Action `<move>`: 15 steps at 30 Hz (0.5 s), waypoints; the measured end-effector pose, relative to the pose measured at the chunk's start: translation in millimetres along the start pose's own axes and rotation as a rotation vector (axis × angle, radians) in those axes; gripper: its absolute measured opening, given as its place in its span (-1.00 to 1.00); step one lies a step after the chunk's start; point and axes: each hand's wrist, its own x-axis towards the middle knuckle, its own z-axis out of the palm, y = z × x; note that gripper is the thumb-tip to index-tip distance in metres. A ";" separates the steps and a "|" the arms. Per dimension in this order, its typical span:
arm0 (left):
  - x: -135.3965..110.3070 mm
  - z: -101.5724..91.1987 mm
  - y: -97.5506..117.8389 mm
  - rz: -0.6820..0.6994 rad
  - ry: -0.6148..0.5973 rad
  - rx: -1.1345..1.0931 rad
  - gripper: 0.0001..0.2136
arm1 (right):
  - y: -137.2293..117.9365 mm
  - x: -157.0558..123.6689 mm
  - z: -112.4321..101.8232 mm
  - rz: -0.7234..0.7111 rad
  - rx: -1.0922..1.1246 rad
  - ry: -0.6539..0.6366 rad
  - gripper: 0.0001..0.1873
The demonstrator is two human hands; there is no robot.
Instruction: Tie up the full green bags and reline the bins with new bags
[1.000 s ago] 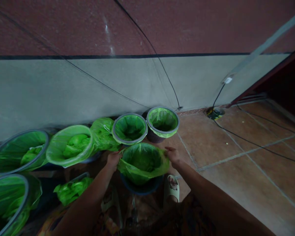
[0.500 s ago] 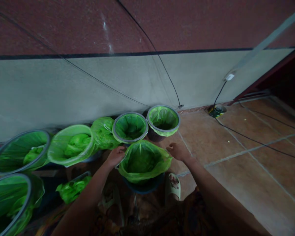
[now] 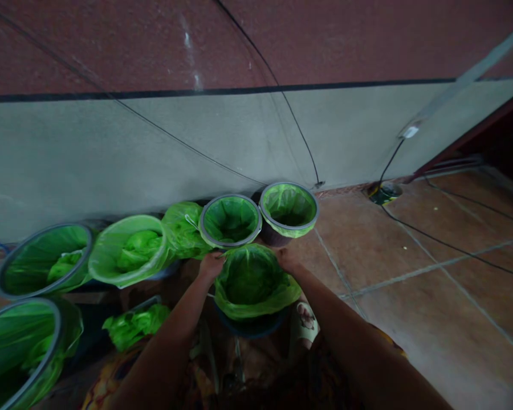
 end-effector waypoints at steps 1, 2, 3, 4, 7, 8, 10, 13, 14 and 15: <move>-0.5 1.5 2.0 0.012 -0.008 -0.024 -0.74 | 0.6 2.1 0.7 0.011 0.015 -0.005 -0.68; -1.2 2.5 5.0 0.026 -0.012 -0.044 -0.74 | 0.8 3.7 0.8 0.012 0.032 -0.009 -0.70; -2.0 2.8 8.9 0.050 -0.017 -0.065 -0.74 | 0.8 4.9 0.5 0.008 0.052 -0.012 -0.73; -3.2 2.5 13.6 0.089 -0.027 -0.095 -0.74 | 0.6 5.6 0.1 -0.001 0.075 -0.015 -0.76; -10.4 -2.2 29.4 0.265 -0.124 -0.225 -0.75 | 0.3 4.8 -0.8 -0.058 0.156 -0.030 -0.79; -13.9 -4.5 34.4 0.314 -0.179 -0.274 -0.74 | 0.4 4.1 -1.3 -0.083 0.182 -0.038 -0.80; -21.2 -9.3 42.4 0.340 -0.293 -0.349 -0.74 | 0.7 2.9 -3.5 -0.124 0.221 -0.052 -0.83; -27.6 -15.6 47.4 0.285 -0.384 -0.384 -0.73 | -0.8 1.7 -12.7 -0.140 0.239 -0.038 -0.80; -27.6 -17.7 47.2 0.274 -0.381 -0.359 -0.73 | -2.1 0.9 -17.7 -0.142 0.243 -0.026 -0.79; -26.4 -20.1 46.0 0.272 -0.355 -0.314 -0.74 | -3.5 -0.5 -23.4 -0.149 0.247 -0.018 -0.80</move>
